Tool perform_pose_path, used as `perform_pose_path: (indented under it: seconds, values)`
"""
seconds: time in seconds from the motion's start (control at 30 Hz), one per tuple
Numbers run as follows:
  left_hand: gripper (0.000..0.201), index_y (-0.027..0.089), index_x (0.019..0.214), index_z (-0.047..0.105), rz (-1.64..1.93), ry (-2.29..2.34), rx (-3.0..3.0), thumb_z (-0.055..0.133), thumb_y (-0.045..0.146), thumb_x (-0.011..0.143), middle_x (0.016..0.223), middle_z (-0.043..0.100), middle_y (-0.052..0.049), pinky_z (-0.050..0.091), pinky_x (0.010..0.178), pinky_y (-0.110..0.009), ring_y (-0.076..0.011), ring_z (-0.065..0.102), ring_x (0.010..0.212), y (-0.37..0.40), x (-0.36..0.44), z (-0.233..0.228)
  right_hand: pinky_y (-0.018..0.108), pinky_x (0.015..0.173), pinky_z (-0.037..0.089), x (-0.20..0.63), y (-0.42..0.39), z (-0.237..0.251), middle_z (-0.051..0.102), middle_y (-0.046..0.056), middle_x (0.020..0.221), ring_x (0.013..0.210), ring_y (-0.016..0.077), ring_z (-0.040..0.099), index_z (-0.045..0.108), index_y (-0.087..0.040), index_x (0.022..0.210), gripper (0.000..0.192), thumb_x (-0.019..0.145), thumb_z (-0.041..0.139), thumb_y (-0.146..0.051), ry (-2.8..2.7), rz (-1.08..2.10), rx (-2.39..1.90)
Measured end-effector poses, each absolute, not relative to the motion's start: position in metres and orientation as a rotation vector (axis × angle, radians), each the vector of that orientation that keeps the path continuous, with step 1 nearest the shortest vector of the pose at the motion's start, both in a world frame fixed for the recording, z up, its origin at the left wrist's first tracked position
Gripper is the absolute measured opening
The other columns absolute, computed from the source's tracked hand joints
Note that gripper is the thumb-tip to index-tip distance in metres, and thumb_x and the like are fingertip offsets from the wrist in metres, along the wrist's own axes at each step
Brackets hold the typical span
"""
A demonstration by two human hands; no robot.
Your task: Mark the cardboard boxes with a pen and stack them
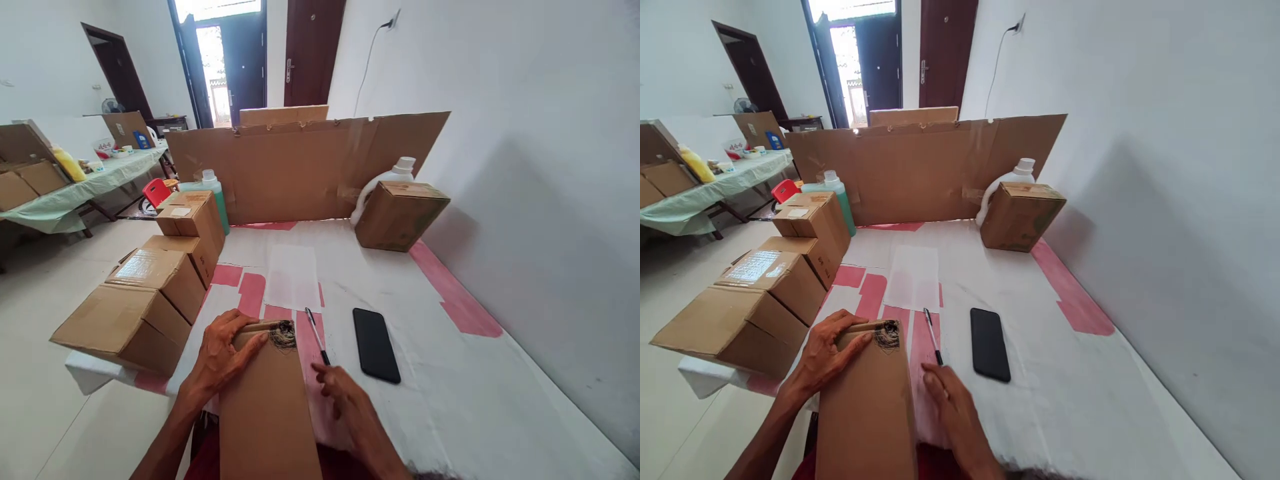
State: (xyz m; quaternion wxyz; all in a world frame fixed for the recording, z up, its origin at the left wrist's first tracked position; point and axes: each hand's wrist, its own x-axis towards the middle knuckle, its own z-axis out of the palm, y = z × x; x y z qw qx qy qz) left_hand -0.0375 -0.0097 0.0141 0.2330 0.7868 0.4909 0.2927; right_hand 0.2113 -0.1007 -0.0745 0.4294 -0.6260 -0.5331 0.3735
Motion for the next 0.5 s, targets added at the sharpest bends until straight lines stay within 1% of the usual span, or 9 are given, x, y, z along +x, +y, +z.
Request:
perform_pose_path:
  seconds: [0.07,0.17,0.23,0.3,0.37,0.4,0.47,0.5]
  values:
    - [0.03,0.025,0.105,0.077,0.829,1.311,2.175,0.063,0.05,0.097,0.098,0.072,-0.006,0.052,0.083,-0.036,-0.0237,0.068,0.092,-0.01,-0.035,0.014,0.041,0.075,0.053,0.22,-0.086,-0.075,0.073,0.01,0.093,0.081,0.0282,0.068,0.072,-0.023,0.092,0.05,0.09,0.054,-0.07,-1.327,0.783,-1.711]
    - [0.029,0.025,0.103,0.078,0.833,1.283,2.186,0.065,0.05,0.095,0.096,0.072,-0.006,0.053,0.083,-0.035,-0.0235,0.069,0.091,-0.008,-0.028,0.015,0.037,0.067,0.046,0.224,-0.065,-0.083,0.067,0.008,0.08,0.073,0.0269,0.063,0.057,-0.025,0.073,0.038,0.084,0.064,-0.061,-1.329,0.617,-1.904]
    - [0.029,0.024,0.103,0.079,0.819,1.273,2.183,0.066,0.05,0.094,0.096,0.073,-0.006,0.053,0.083,-0.035,-0.0236,0.069,0.091,-0.006,-0.024,0.017,0.034,0.064,0.043,0.222,-0.056,-0.091,0.063,0.006,0.068,0.067,0.0249,0.062,0.05,-0.026,0.066,0.036,0.083,0.067,-0.052,-1.299,0.668,-1.91]
    - [0.029,0.024,0.104,0.079,0.795,1.268,2.177,0.066,0.049,0.094,0.096,0.073,-0.007,0.053,0.084,-0.035,-0.0237,0.069,0.092,-0.005,-0.021,0.02,0.032,0.06,0.04,0.221,-0.054,-0.096,0.057,0.003,0.058,0.059,0.0221,0.058,0.046,-0.026,0.062,0.038,0.082,0.067,-0.051,-1.254,0.742,-1.869]
    - [0.03,0.023,0.105,0.079,0.775,1.268,2.176,0.066,0.048,0.094,0.095,0.072,-0.006,0.053,0.084,-0.035,-0.0232,0.068,0.091,-0.004,-0.02,0.022,0.032,0.055,0.039,0.223,-0.057,-0.095,0.054,0.001,0.055,0.053,0.0196,0.054,0.046,-0.026,0.062,0.041,0.083,0.065,-0.056,-1.2,0.825,-1.791]
    - [0.03,0.024,0.105,0.079,0.767,1.27,2.178,0.065,0.048,0.094,0.095,0.072,-0.006,0.052,0.084,-0.035,-0.023,0.068,0.09,-0.004,-0.02,0.022,0.031,0.053,0.04,0.225,-0.059,-0.092,0.055,0.001,0.056,0.052,0.0191,0.054,0.047,-0.026,0.065,0.042,0.085,0.062,-0.059,-1.168,0.866,-1.741]
    - [0.03,0.024,0.106,0.079,0.76,1.274,2.184,0.064,0.047,0.094,0.095,0.072,-0.006,0.052,0.084,-0.034,-0.0228,0.068,0.091,-0.004,-0.021,0.023,0.031,0.052,0.045,0.229,-0.065,-0.078,0.061,0.002,0.064,0.055,0.0193,0.059,0.051,-0.025,0.077,0.043,0.09,0.051,-0.066,-1.083,0.916,-1.634]
    - [0.029,0.024,0.107,0.079,0.76,1.276,2.189,0.064,0.046,0.095,0.095,0.072,-0.006,0.052,0.084,-0.034,-0.0228,0.068,0.091,-0.004,-0.021,0.023,0.031,0.053,0.047,0.229,-0.068,-0.068,0.065,0.003,0.071,0.059,0.0196,0.063,0.053,-0.024,0.084,0.043,0.091,0.05,-0.066,-1.01,0.935,-1.551]
